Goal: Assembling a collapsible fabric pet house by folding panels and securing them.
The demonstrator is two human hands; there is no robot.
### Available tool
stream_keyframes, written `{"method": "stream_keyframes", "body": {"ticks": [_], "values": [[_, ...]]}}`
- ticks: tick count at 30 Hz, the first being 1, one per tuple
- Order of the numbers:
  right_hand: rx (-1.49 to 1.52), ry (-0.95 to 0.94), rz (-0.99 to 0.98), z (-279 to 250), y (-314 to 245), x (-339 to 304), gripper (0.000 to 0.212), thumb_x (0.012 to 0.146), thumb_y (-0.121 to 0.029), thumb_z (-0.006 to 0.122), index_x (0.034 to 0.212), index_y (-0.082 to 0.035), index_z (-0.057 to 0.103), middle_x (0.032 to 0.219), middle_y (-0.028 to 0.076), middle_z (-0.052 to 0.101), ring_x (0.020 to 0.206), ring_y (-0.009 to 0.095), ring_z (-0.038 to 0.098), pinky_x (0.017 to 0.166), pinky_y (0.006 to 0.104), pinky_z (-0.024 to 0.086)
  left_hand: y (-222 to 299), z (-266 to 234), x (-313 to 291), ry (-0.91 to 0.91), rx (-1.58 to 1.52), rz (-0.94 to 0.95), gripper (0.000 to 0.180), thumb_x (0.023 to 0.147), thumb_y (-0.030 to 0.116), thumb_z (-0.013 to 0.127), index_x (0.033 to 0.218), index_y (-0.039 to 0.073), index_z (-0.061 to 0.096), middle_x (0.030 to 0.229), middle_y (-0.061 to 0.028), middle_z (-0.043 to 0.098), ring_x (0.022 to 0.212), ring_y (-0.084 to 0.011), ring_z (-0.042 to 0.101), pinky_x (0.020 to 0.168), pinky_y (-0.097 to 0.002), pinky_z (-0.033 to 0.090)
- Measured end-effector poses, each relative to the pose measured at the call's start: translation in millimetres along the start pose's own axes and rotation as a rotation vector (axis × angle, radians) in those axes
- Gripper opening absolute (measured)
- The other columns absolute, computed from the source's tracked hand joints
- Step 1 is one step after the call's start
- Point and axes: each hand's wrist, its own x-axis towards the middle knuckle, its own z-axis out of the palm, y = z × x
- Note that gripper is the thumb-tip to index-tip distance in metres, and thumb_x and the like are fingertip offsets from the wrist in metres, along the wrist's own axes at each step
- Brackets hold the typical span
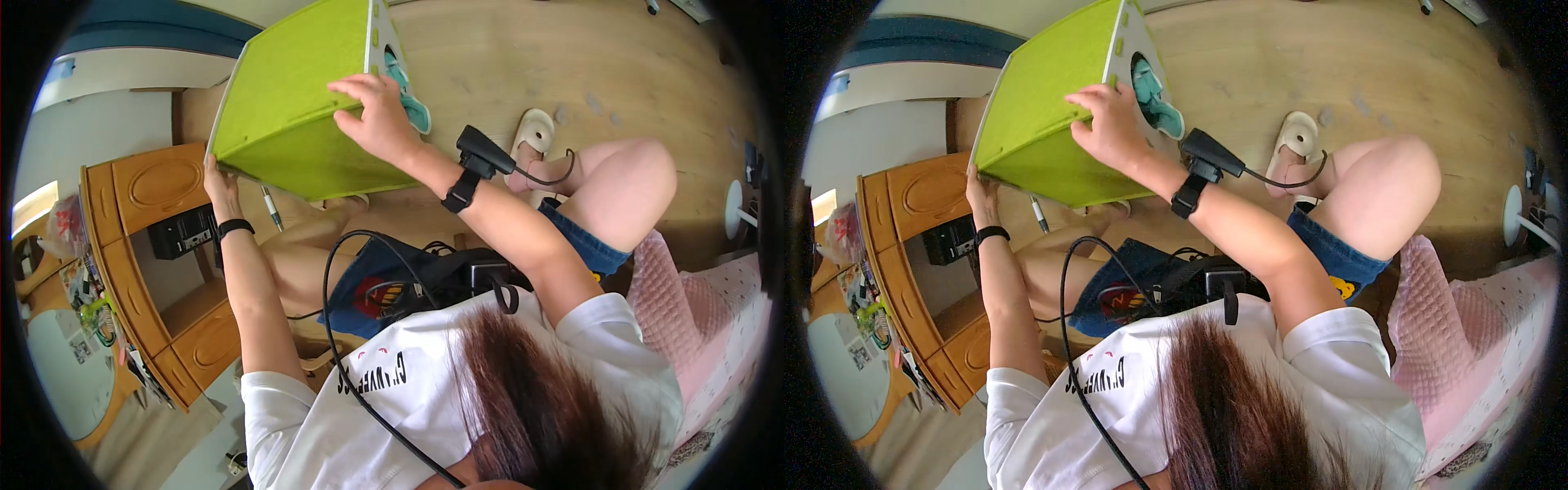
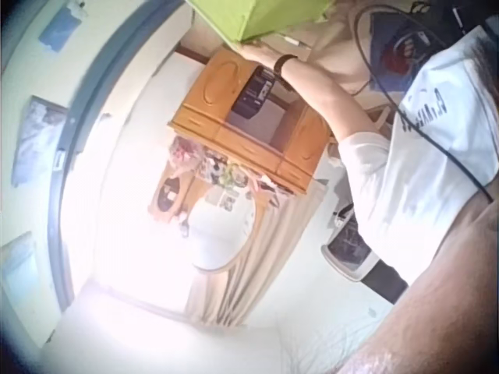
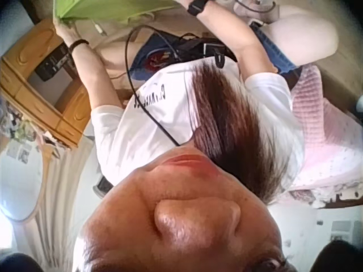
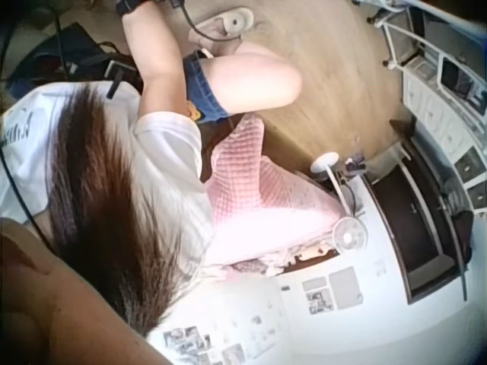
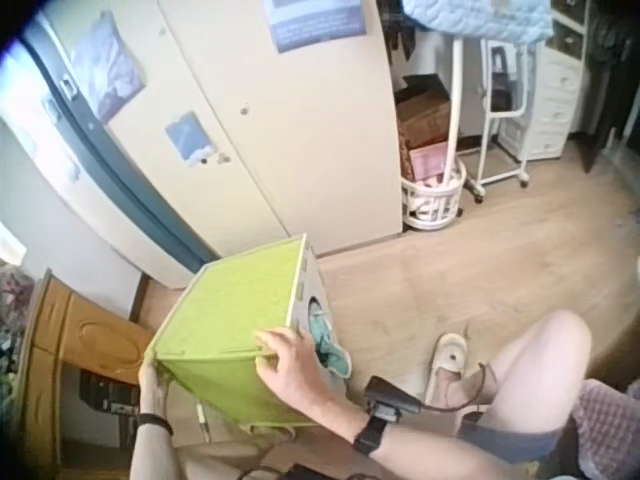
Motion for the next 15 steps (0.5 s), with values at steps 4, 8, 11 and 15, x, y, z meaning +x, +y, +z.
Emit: {"method": "stream_keyframes", "body": {"ticks": [4,8,11,15], "values": [[0.075,-0.058,-0.048,0,20,-1,0.038,0.072,-0.007,0.056,0.110,-0.006,0.053,0.114,0.014,0.048,0.109,0.029,0.043,0.095,0.0385,0.032,-12,2,12,-0.170,0.373,0.238,0.056,0.081,0.007,0.056,0.132,0.009,0.033,0.129,-0.0121,0.040,0.124,-0.0274,0.030,0.099,-0.0449,0.026],[0.077,0.011,0.088,-7,70,0,0.053,0.073,0.000,0.053,0.123,0.000,0.035,0.116,0.016,0.044,0.115,0.031,0.042,0.095,0.0379,0.035,-17,99,-31,-0.341,0.994,0.861,0.065,0.073,0.013,0.066,0.132,0.014,0.036,0.132,-0.0166,0.037,0.124,-0.0344,0.030,0.102,-0.0455,0.025],[0.562,0.102,0.316,-10,77,6,0.056,0.075,0.005,0.044,0.128,0.000,0.024,0.120,0.015,0.036,0.112,0.028,0.048,0.086,0.0283,0.041,-13,147,-72,-0.515,1.008,0.945,0.065,0.071,0.021,0.069,0.129,0.014,0.040,0.132,-0.0188,0.036,0.123,-0.0354,0.030,0.102,-0.0460,0.024],[0.749,0.014,0.509,-11,78,0,0.057,0.074,0.010,0.039,0.128,0.000,0.024,0.120,0.016,0.037,0.108,0.028,0.052,0.083,0.0270,0.042,-49,201,-119,-0.592,0.940,0.834,0.060,0.065,0.025,0.073,0.116,0.006,0.048,0.122,-0.0205,0.042,0.117,-0.0360,0.035,0.098,-0.0474,0.028]]}}
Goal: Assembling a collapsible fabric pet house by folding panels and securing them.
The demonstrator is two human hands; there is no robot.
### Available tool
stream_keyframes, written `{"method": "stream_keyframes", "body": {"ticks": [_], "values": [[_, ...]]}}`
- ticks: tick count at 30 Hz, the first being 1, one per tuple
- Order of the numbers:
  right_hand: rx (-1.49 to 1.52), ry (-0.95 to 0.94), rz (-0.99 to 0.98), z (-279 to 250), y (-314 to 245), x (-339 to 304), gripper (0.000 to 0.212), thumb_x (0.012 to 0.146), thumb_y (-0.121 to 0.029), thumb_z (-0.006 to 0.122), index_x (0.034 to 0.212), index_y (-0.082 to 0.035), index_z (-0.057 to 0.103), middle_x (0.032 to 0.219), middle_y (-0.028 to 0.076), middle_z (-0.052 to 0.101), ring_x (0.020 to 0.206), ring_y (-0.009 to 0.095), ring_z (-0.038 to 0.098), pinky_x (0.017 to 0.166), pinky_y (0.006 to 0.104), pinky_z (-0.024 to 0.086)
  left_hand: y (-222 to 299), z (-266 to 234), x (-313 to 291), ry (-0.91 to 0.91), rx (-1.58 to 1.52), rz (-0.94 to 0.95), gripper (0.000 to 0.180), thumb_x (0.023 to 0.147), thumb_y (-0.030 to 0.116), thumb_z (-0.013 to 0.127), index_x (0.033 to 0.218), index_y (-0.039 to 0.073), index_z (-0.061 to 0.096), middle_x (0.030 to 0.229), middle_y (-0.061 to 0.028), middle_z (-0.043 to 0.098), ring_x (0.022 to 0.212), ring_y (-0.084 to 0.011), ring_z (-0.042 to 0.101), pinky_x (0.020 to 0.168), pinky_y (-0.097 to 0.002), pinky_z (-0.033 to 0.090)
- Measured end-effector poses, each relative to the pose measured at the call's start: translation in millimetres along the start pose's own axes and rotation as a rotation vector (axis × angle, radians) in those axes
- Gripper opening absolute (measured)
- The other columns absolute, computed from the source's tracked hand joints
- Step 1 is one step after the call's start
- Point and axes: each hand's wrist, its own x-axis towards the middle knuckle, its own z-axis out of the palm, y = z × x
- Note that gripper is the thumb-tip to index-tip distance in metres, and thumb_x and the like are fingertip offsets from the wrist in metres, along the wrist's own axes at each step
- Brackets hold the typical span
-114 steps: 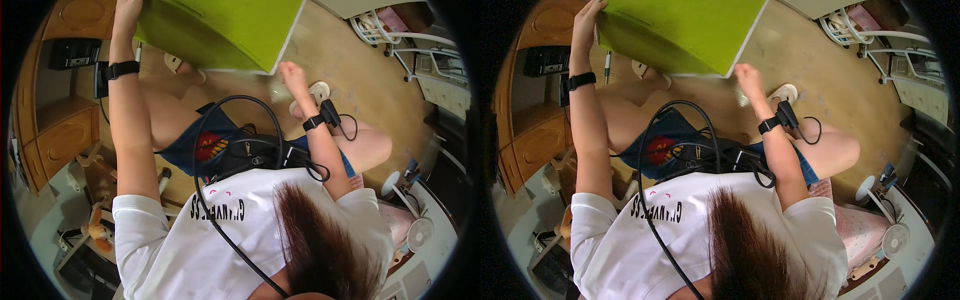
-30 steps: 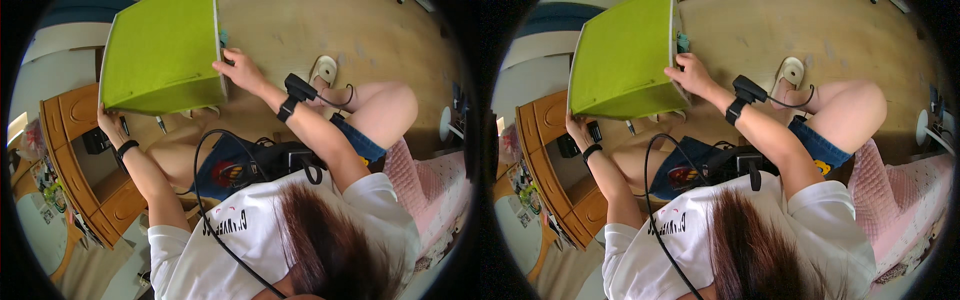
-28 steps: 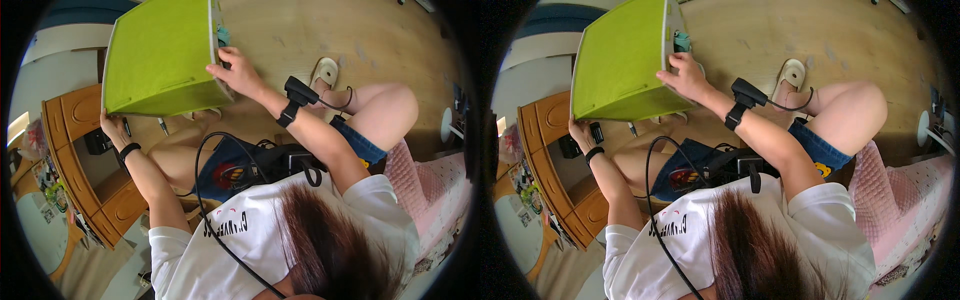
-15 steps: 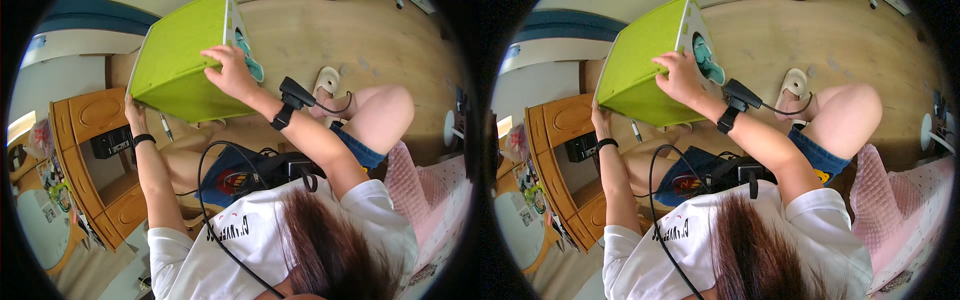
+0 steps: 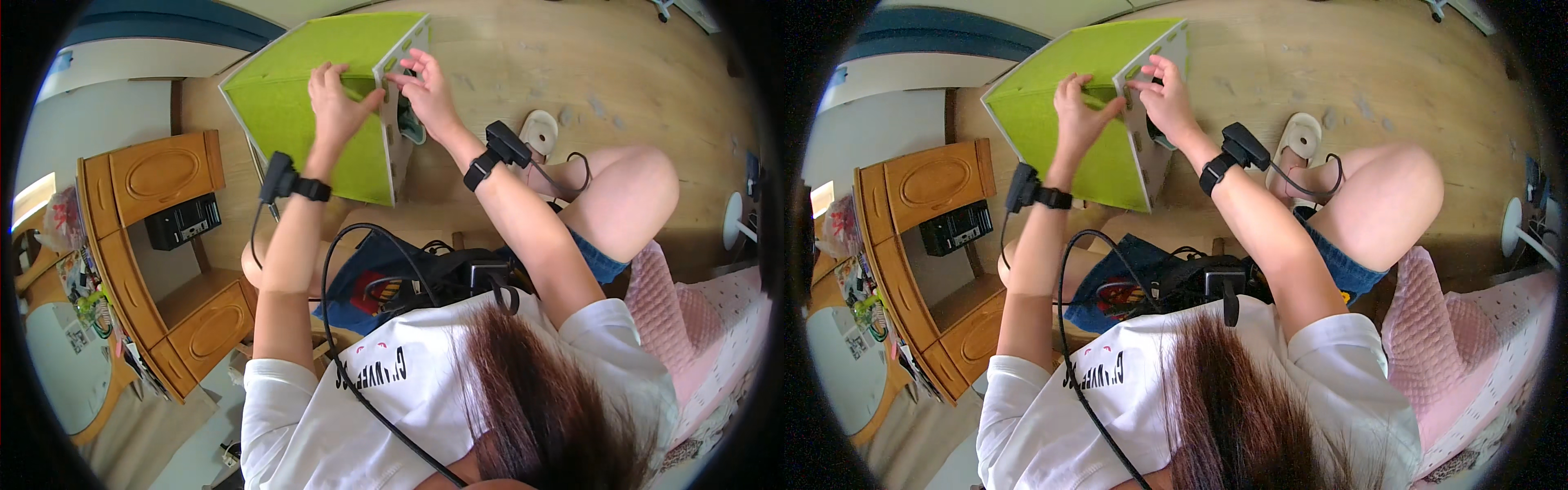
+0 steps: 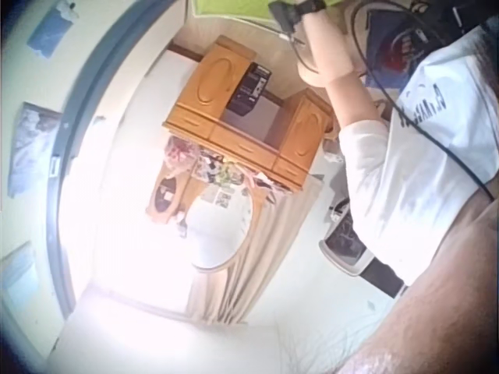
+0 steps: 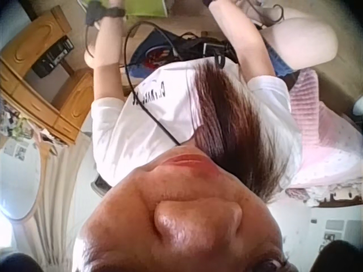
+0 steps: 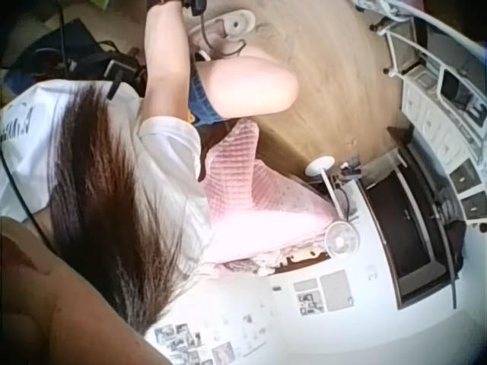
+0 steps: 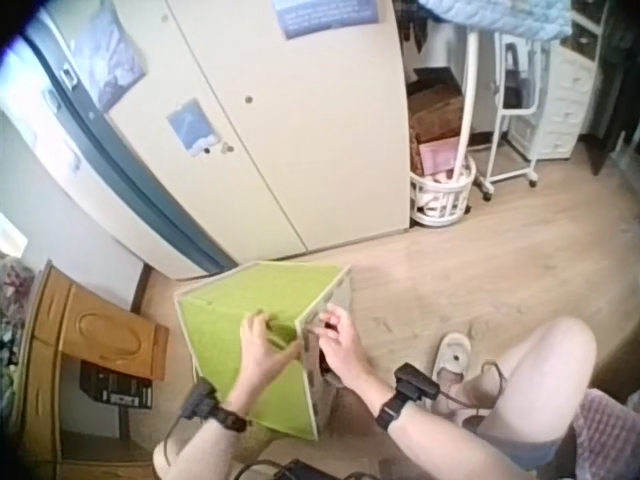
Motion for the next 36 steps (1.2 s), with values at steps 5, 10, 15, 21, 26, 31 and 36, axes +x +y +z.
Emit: {"method": "stream_keyframes", "body": {"ticks": [5,10,15,21,26,31,36], "values": [[0.126,-0.059,0.037,-1,0,0,0.058,0.074,0.009,0.038,0.130,0.001,0.023,0.126,0.019,0.035,0.112,0.028,0.049,0.087,0.0281,0.041,20,23,-15,0.273,0.324,-0.030,0.058,0.059,0.030,0.073,0.107,0.007,0.051,0.113,-0.0159,0.042,0.115,-0.0339,0.033,0.095,-0.0534,0.022],[0.169,-0.166,0.007,0,1,10,0.057,0.077,0.007,0.038,0.131,0.003,0.020,0.128,0.020,0.035,0.116,0.026,0.045,0.089,0.0288,0.039,15,23,4,0.222,0.514,-0.003,0.052,0.061,0.034,0.070,0.104,0.008,0.054,0.115,-0.0152,0.044,0.114,-0.0334,0.036,0.094,-0.0580,0.020],[0.287,-0.017,0.239,-8,5,10,0.052,0.080,0.000,0.043,0.128,0.004,0.027,0.118,0.019,0.047,0.101,0.023,0.055,0.078,0.0271,0.044,-3,28,20,0.144,0.563,0.045,0.041,0.064,0.031,0.065,0.098,0.010,0.060,0.106,-0.0098,0.056,0.107,-0.0308,0.046,0.095,-0.0548,0.023],[-0.142,0.066,0.533,-43,51,2,0.033,0.080,-0.004,0.049,0.112,0.002,0.049,0.090,0.009,0.061,0.073,0.014,0.059,0.054,0.0237,0.042,-21,21,35,0.073,0.368,0.082,0.028,0.066,0.025,0.059,0.085,0.006,0.067,0.089,-0.0107,0.063,0.090,-0.0289,0.055,0.090,-0.0406,0.035],[-0.243,0.025,0.640,-48,78,-10,0.032,0.078,-0.007,0.053,0.109,0.001,0.053,0.084,0.006,0.062,0.066,0.012,0.058,0.053,0.0242,0.042,-29,-2,34,0.062,0.336,0.082,0.027,0.065,0.024,0.059,0.083,0.006,0.067,0.082,-0.0127,0.064,0.082,-0.0292,0.057,0.082,-0.0395,0.039],[-0.360,0.003,0.630,-50,84,-8,0.036,0.077,-0.013,0.058,0.109,0.003,0.053,0.087,0.008,0.062,0.066,0.013,0.059,0.055,0.0266,0.045,-16,-37,42,0.060,0.249,-0.042,0.028,0.066,0.025,0.059,0.084,0.005,0.067,0.064,-0.0152,0.061,0.062,-0.0293,0.059,0.066,-0.0377,0.046],[-0.393,-0.030,0.575,-24,58,-4,0.037,0.079,-0.017,0.061,0.112,0.000,0.052,0.088,0.005,0.060,0.067,0.009,0.056,0.054,0.0209,0.042,-18,-83,39,0.208,0.009,-0.242,0.031,0.070,0.025,0.063,0.092,0.004,0.067,0.060,-0.0074,0.061,0.048,-0.0100,0.055,0.049,-0.0247,0.045]]}}
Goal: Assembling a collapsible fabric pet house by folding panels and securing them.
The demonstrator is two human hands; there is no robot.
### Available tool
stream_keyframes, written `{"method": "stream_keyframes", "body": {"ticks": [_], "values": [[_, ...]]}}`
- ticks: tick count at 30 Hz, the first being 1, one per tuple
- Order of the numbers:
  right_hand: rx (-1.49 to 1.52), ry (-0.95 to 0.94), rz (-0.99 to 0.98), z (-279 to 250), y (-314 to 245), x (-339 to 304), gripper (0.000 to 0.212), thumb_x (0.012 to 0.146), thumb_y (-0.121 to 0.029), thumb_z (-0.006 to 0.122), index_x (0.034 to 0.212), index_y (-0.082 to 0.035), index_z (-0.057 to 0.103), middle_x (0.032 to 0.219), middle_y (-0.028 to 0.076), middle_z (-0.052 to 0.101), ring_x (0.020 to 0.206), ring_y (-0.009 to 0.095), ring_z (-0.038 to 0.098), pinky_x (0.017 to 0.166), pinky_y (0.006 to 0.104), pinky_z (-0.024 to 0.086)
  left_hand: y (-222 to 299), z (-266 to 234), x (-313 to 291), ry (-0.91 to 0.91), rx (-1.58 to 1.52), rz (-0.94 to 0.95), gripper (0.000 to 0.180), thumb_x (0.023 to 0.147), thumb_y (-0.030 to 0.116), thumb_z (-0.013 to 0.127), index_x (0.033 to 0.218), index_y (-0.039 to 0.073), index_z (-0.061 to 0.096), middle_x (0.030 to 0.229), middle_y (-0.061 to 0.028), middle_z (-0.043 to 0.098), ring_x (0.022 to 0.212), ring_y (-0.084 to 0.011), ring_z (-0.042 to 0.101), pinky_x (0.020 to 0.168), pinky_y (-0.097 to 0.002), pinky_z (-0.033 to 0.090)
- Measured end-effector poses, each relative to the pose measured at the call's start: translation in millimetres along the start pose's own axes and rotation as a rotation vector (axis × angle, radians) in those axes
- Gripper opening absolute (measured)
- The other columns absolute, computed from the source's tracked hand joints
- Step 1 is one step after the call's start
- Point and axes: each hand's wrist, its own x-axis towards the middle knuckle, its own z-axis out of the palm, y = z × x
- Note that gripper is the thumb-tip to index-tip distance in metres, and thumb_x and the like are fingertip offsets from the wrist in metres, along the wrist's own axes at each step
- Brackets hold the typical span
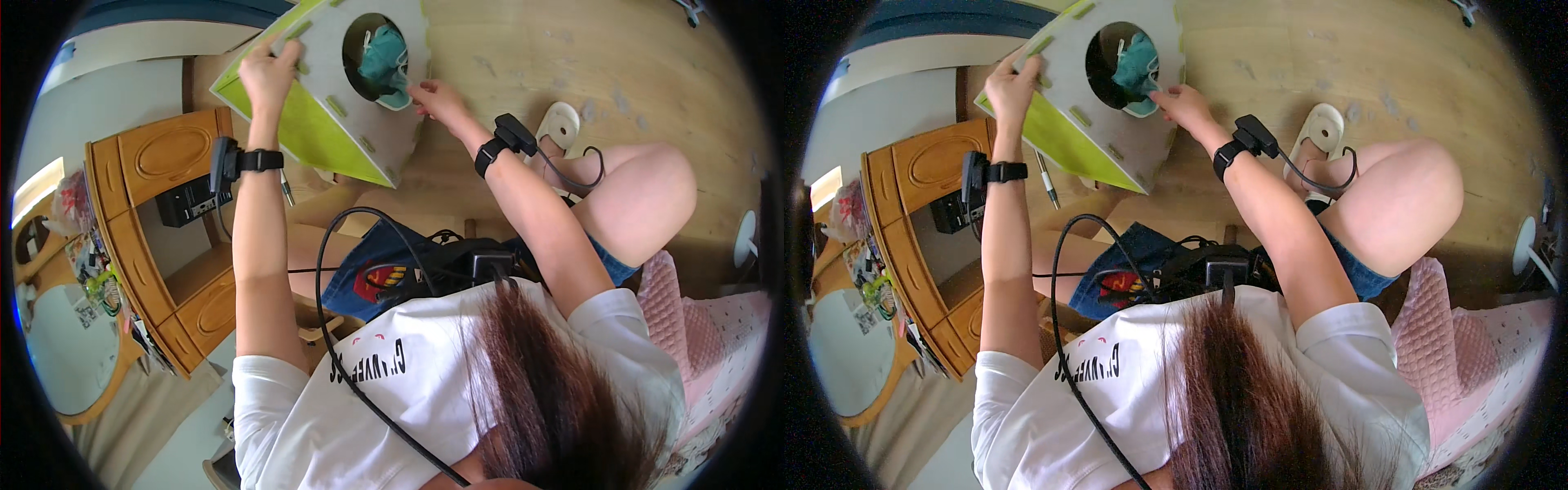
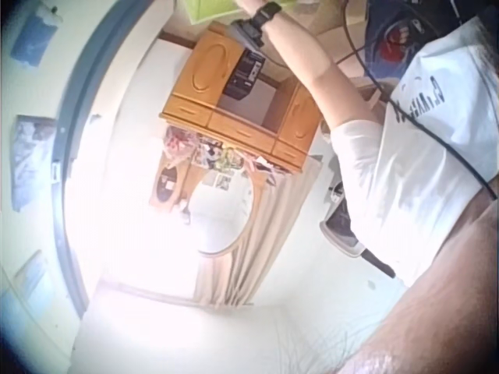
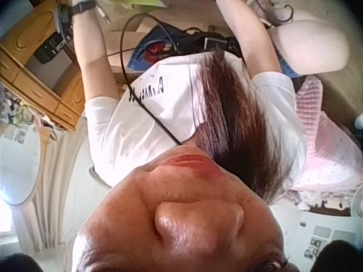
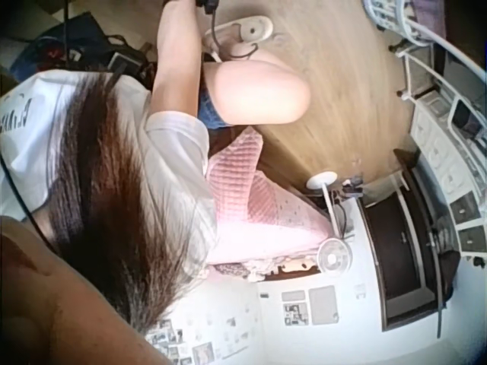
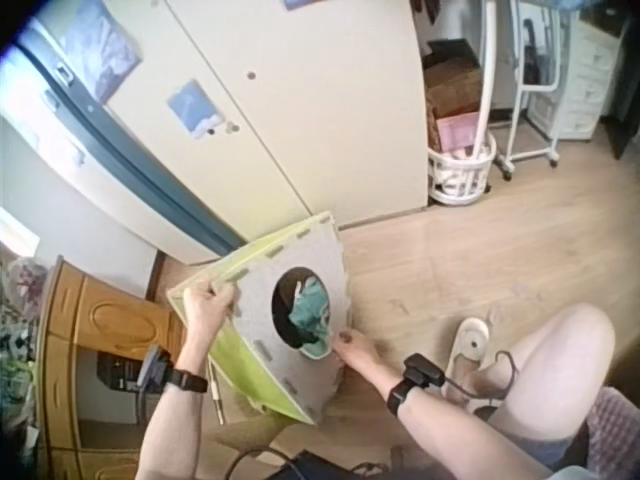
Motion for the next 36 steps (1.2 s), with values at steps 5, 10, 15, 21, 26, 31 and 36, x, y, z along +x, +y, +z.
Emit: {"method": "stream_keyframes", "body": {"ticks": [5,10,15,21,26,31,36], "values": [[-0.129,0.063,-0.468,5,-27,8,0.034,0.079,-0.015,0.060,0.109,0.001,0.055,0.081,0.006,0.061,0.065,0.011,0.058,0.056,0.0238,0.044,10,-41,5,0.187,-0.073,-0.072,0.028,0.070,0.017,0.066,0.091,0.000,0.067,0.060,-0.0007,0.060,0.052,-0.0035,0.049,0.048,-0.0192,0.041],[0.037,0.050,-0.763,7,-93,-8,0.032,0.080,-0.013,0.057,0.110,-0.002,0.055,0.075,0.006,0.063,0.066,0.012,0.058,0.059,0.0256,0.044,17,-71,-1,0.220,-0.284,-0.082,0.024,0.074,0.013,0.065,0.093,-0.002,0.066,0.075,-0.0027,0.062,0.067,-0.0062,0.053,0.059,-0.0185,0.042],[-0.128,-0.220,-0.776,10,-134,-38,0.034,0.087,-0.016,0.054,0.117,-0.001,0.052,0.104,0.005,0.060,0.091,0.009,0.055,0.082,0.0227,0.042,8,-80,-12,0.286,-0.795,-0.187,0.022,0.077,0.005,0.062,0.095,-0.007,0.061,0.085,-0.0073,0.062,0.072,-0.0118,0.057,0.064,-0.0209,0.045],[-0.458,-0.452,-0.759,32,-130,-64,0.038,0.079,-0.038,0.061,0.096,-0.004,0.063,0.080,0.011,0.064,0.067,0.014,0.057,0.065,0.0272,0.045,-27,-54,-36,0.311,-0.958,-0.290,0.018,0.079,0.005,0.060,0.093,-0.007,0.060,0.086,-0.0088,0.061,0.074,-0.0132,0.058,0.064,-0.0225,0.046],[-0.491,-0.150,-0.634,38,-105,-58,0.028,0.081,-0.027,0.059,0.091,-0.002,0.064,0.072,0.008,0.063,0.055,0.012,0.054,0.053,0.0277,0.044,-37,-32,-47,0.265,-0.955,-0.343,0.024,0.078,0.007,0.063,0.095,-0.009,0.059,0.090,-0.0099,0.061,0.076,-0.0140,0.058,0.067,-0.0228,0.045],[-0.029,0.007,-0.402,38,-128,-51,0.024,0.081,-0.020,0.059,0.092,0.001,0.063,0.074,0.005,0.063,0.060,0.009,0.055,0.053,0.0210,0.045,-34,-33,-51,0.250,-0.940,-0.371,0.024,0.077,0.008,0.064,0.093,-0.009,0.060,0.089,-0.0095,0.061,0.075,-0.0130,0.057,0.065,-0.0220,0.044],[-0.129,-0.153,-0.439,56,-127,-49,0.021,0.080,-0.016,0.059,0.089,0.003,0.063,0.070,0.005,0.062,0.062,0.010,0.055,0.054,0.0227,0.046,-33,-30,-57,0.236,-0.941,-0.355,0.022,0.077,0.009,0.063,0.091,-0.009,0.061,0.086,-0.0086,0.062,0.073,-0.0119,0.056,0.063,-0.0217,0.044]]}}
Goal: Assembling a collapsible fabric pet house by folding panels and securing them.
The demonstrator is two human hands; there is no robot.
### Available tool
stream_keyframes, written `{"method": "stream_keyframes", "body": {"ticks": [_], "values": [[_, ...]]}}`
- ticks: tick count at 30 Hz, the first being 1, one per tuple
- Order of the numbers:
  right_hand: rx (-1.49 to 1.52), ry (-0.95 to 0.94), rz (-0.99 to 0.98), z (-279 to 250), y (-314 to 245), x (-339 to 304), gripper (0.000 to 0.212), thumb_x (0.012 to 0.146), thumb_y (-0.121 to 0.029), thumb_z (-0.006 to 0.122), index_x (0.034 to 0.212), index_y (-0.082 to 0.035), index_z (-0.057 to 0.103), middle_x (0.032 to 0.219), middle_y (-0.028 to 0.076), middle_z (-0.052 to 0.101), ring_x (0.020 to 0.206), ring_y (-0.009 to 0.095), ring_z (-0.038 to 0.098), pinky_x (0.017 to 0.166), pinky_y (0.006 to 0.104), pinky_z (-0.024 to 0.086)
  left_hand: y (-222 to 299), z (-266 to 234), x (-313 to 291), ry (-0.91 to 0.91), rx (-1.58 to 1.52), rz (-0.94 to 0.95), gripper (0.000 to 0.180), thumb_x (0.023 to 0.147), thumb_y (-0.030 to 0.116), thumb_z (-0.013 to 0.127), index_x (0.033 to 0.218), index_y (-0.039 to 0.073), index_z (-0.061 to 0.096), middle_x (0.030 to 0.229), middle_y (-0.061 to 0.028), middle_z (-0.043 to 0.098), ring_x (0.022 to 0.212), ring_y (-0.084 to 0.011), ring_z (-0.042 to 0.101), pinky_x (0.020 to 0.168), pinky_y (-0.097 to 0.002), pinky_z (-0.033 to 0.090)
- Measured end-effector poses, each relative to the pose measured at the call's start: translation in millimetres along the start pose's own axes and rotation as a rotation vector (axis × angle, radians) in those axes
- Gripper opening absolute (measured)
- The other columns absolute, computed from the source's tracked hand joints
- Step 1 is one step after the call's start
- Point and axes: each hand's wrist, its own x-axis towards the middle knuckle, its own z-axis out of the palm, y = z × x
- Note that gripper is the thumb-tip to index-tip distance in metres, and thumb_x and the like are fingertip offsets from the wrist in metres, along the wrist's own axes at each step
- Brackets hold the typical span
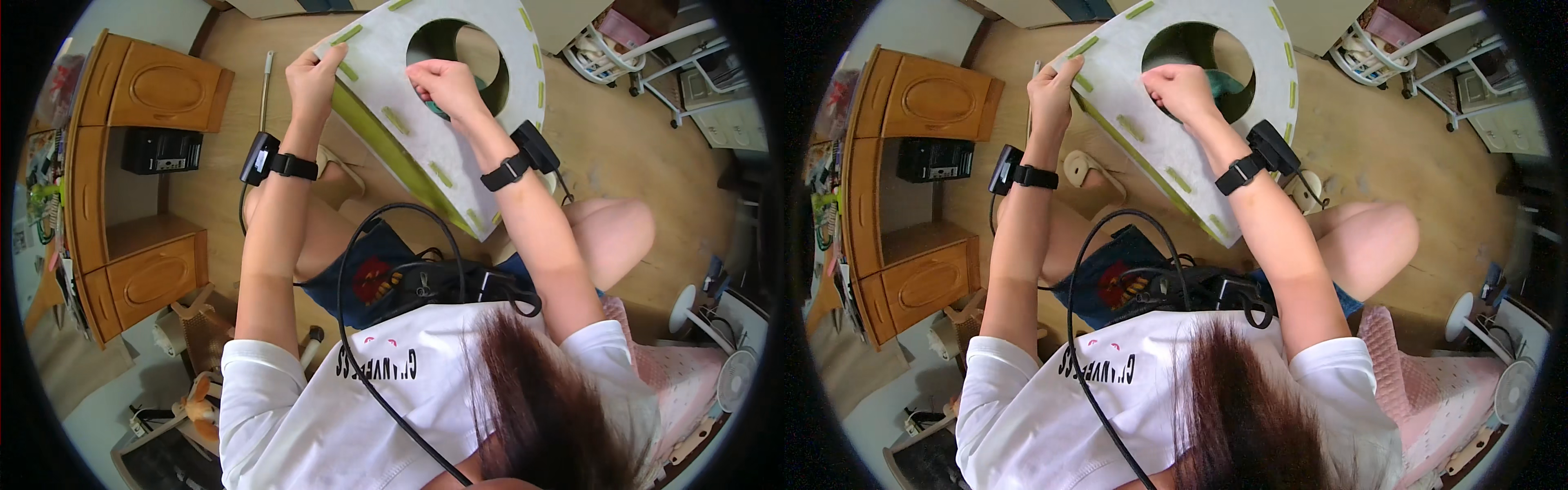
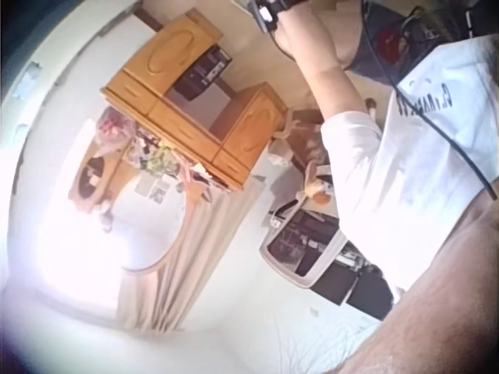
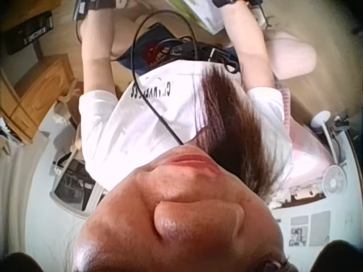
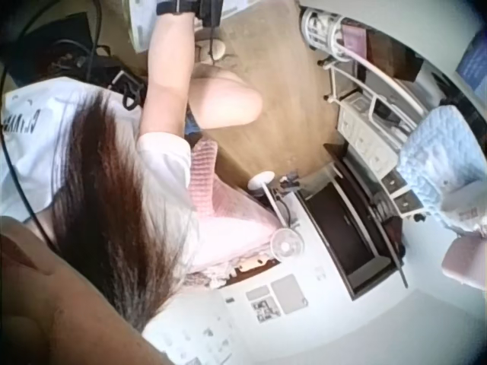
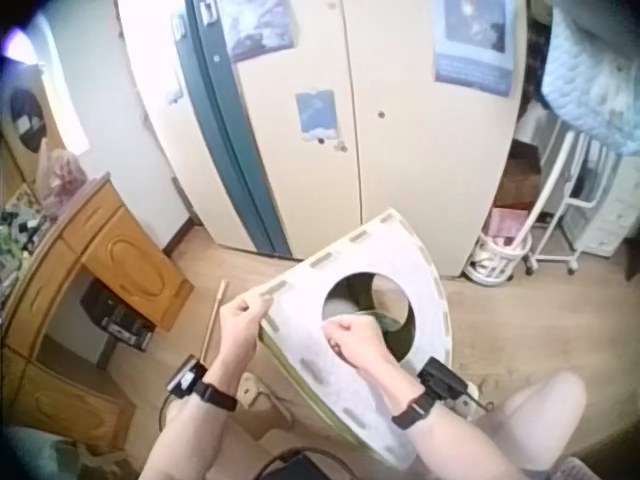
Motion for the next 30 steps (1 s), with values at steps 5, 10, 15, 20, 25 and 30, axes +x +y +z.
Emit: {"method": "stream_keyframes", "body": {"ticks": [5,10,15,20,25,30], "values": [[0.221,0.349,0.069,-37,-3,11,0.013,0.082,-0.009,0.056,0.088,0.002,0.062,0.073,0.004,0.058,0.058,0.009,0.050,0.052,0.0207,0.043,10,8,-8,-0.031,0.014,0.046,0.027,0.075,0.008,0.063,0.098,-0.004,0.063,0.080,-0.0043,0.062,0.068,-0.0079,0.054,0.058,-0.0212,0.043],[0.411,0.208,0.107,-33,-13,25,0.016,0.085,-0.016,0.058,0.091,-0.002,0.059,0.077,0.001,0.056,0.065,0.007,0.050,0.062,0.0233,0.048,10,6,-11,-0.023,0.016,0.040,0.027,0.075,0.007,0.063,0.099,-0.004,0.063,0.081,-0.0043,0.063,0.068,-0.0079,0.054,0.059,-0.0199,0.043],[0.626,0.178,0.124,-41,-11,48,0.016,0.085,-0.017,0.057,0.089,-0.001,0.058,0.074,0.002,0.056,0.061,0.008,0.050,0.059,0.0218,0.048,11,12,-16,-0.066,-0.034,0.055,0.027,0.074,0.007,0.063,0.098,-0.005,0.063,0.080,-0.0041,0.063,0.068,-0.0079,0.054,0.059,-0.0195,0.043],[0.220,0.320,0.032,-42,-14,32,0.015,0.082,-0.011,0.056,0.085,0.002,0.062,0.071,0.003,0.058,0.058,0.008,0.051,0.055,0.0219,0.046,11,7,-16,-0.040,0.036,0.044,0.027,0.074,0.007,0.063,0.098,-0.004,0.063,0.079,-0.0035,0.062,0.066,-0.0068,0.053,0.058,-0.0193,0.042],[0.114,0.393,-0.164,-43,-23,33,0.018,0.080,-0.014,0.059,0.087,0.003,0.063,0.068,0.003,0.059,0.058,0.008,0.052,0.053,0.0211,0.045,12,7,-18,-0.042,0.026,0.035,0.027,0.074,0.008,0.063,0.098,-0.003,0.063,0.078,-0.0025,0.062,0.066,-0.0058,0.052,0.057,-0.0188,0.041],[-0.275,0.349,-0.432,-42,-35,61,0.025,0.077,-0.017,0.062,0.097,-0.001,0.063,0.069,0.006,0.062,0.060,0.012,0.055,0.059,0.0245,0.047,15,7,-26,-0.063,0.069,0.031,0.026,0.075,0.010,0.063,0.098,-0.002,0.064,0.078,-0.0018,0.062,0.067,-0.0056,0.051,0.057,-0.0191,0.041]]}}
